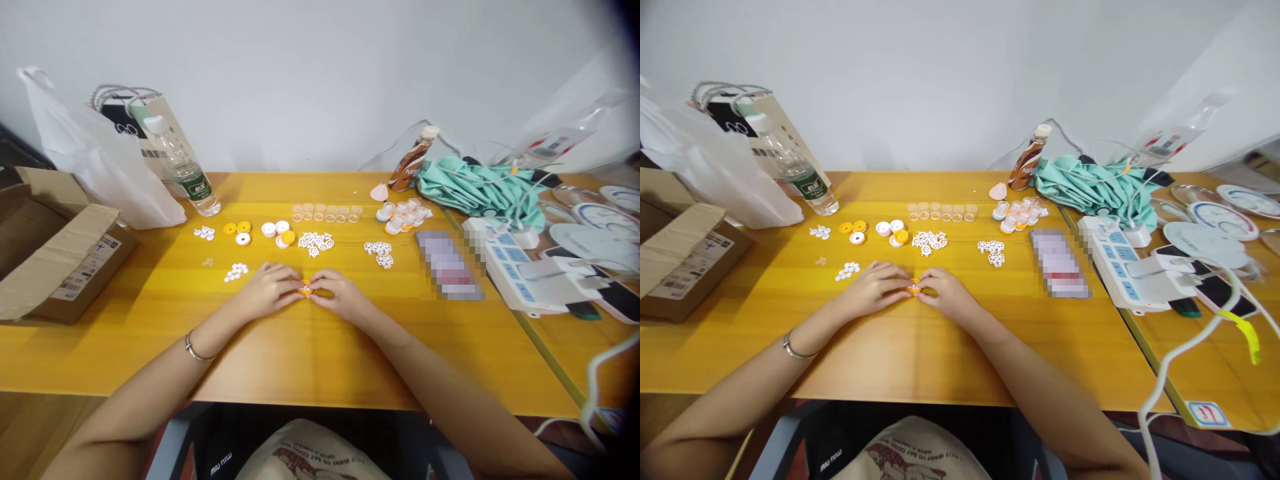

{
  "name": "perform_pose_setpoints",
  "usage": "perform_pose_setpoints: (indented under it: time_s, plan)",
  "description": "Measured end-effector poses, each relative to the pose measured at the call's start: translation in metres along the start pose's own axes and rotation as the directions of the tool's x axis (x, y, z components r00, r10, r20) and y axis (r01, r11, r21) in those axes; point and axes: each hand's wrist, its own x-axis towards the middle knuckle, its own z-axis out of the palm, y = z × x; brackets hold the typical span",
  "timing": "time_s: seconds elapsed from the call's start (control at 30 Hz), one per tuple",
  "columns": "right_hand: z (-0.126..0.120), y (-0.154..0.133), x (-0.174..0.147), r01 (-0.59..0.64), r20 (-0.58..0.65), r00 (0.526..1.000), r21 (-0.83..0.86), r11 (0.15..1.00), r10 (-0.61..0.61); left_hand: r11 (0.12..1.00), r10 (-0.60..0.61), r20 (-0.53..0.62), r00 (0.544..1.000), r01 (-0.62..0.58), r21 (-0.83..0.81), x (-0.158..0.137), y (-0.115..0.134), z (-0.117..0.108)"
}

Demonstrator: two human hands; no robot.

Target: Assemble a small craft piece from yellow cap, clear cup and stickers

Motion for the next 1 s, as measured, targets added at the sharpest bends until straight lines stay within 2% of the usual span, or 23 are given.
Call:
perform_pose_setpoints:
  time_s: [0.1, 0.2, 0.27, 0.4, 0.6, 0.83, 1.0]
  plan:
    - [0.001, 0.001, 0.000, 0.005, 0.014, 1.000, 0.006, 1.000, -0.005, 0.990, -0.081, 0.003, 0.997, 0.081, -0.118, 0.004, 0.003, 0.001]
    - [0.002, 0.002, 0.000, 0.005, 0.014, 1.000, 0.014, 1.000, -0.005, 0.938, -0.171, 0.010, 0.985, 0.165, -0.304, 0.008, 0.004, 0.003]
    - [0.003, 0.002, 0.000, 0.005, 0.013, 1.000, 0.020, 1.000, -0.005, 0.910, -0.215, 0.026, 0.976, 0.209, -0.358, 0.010, 0.004, 0.004]
    - [0.004, 0.000, 0.000, 0.000, 0.026, 1.000, 0.027, 1.000, -0.001, 0.930, -0.255, 0.064, 0.965, 0.263, -0.257, 0.012, 0.008, 0.000]
    - [0.003, 0.000, 0.002, -0.023, 0.036, 0.999, 0.075, 0.997, 0.020, 0.964, -0.222, 0.102, 0.970, 0.234, -0.130, 0.014, 0.014, -0.005]
    - [0.003, 0.002, 0.002, -0.059, 0.034, 0.998, 0.089, 0.994, 0.056, 0.994, -0.079, 0.036, 0.996, 0.076, 0.084, 0.009, 0.011, 0.003]
    - [0.003, 0.001, 0.002, -0.068, 0.032, 0.997, 0.091, 0.994, 0.065, 0.987, 0.036, -0.023, 0.999, -0.032, 0.155, 0.004, 0.004, 0.005]
